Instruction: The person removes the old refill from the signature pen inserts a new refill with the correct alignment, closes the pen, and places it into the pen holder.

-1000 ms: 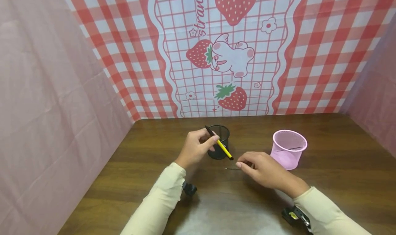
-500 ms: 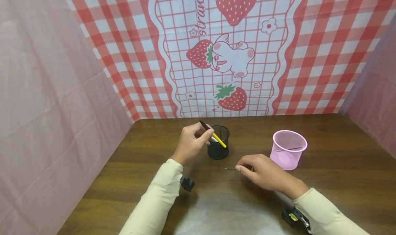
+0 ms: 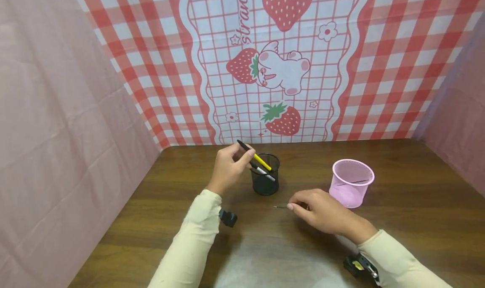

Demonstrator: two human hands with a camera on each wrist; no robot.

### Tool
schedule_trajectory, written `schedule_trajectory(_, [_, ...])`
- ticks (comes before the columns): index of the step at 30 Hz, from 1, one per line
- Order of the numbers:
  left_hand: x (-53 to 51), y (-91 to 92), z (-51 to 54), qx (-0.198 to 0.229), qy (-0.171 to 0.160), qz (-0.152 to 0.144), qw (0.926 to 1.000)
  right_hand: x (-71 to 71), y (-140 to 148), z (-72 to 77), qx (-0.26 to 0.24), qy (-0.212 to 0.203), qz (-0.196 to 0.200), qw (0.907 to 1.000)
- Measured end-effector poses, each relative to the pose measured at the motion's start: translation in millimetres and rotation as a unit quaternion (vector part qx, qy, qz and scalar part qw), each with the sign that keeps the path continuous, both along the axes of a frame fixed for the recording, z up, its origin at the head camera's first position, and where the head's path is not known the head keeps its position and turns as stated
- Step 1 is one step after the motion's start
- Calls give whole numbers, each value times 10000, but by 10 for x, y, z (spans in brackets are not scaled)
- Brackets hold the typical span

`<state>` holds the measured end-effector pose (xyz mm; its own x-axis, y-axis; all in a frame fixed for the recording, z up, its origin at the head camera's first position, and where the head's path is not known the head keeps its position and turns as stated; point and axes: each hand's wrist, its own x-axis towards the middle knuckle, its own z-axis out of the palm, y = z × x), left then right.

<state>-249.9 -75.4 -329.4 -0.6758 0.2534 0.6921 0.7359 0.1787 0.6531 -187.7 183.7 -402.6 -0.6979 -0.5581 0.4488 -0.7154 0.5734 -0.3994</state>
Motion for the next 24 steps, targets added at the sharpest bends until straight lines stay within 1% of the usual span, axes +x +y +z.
schedule_trajectory(3, [-37,-22,10,8,-25,67,10000,-7,11,28,-29,-1,-21,10000])
schedule_trajectory(4, [-72,-27,-13,7,-56,100,9999,-8,14,31,-32,-24,-20,10000])
schedule_trajectory(6, [-154,-38,-73,18,-124,186,9997,-8,14,32,-23,-63,-15,10000])
schedule_trajectory(10, [-333,-53,-256,-14,-330,322,9989,-6,9,23,26,-118,-9,9999])
schedule_trajectory(11, [-352,-59,-286,-36,-365,328,9988,-5,7,20,34,-111,-12,9999])
schedule_trajectory(16, [-381,-101,-374,-97,-474,255,9985,-5,-5,5,23,-93,3,10000])
schedule_trajectory(21, [-393,-127,-404,-124,-479,313,9983,-4,-6,-1,-23,-126,45,9999])
schedule_trajectory(24, [-399,-126,-422,-191,-577,372,9975,-2,-8,1,-11,-172,59,9998])
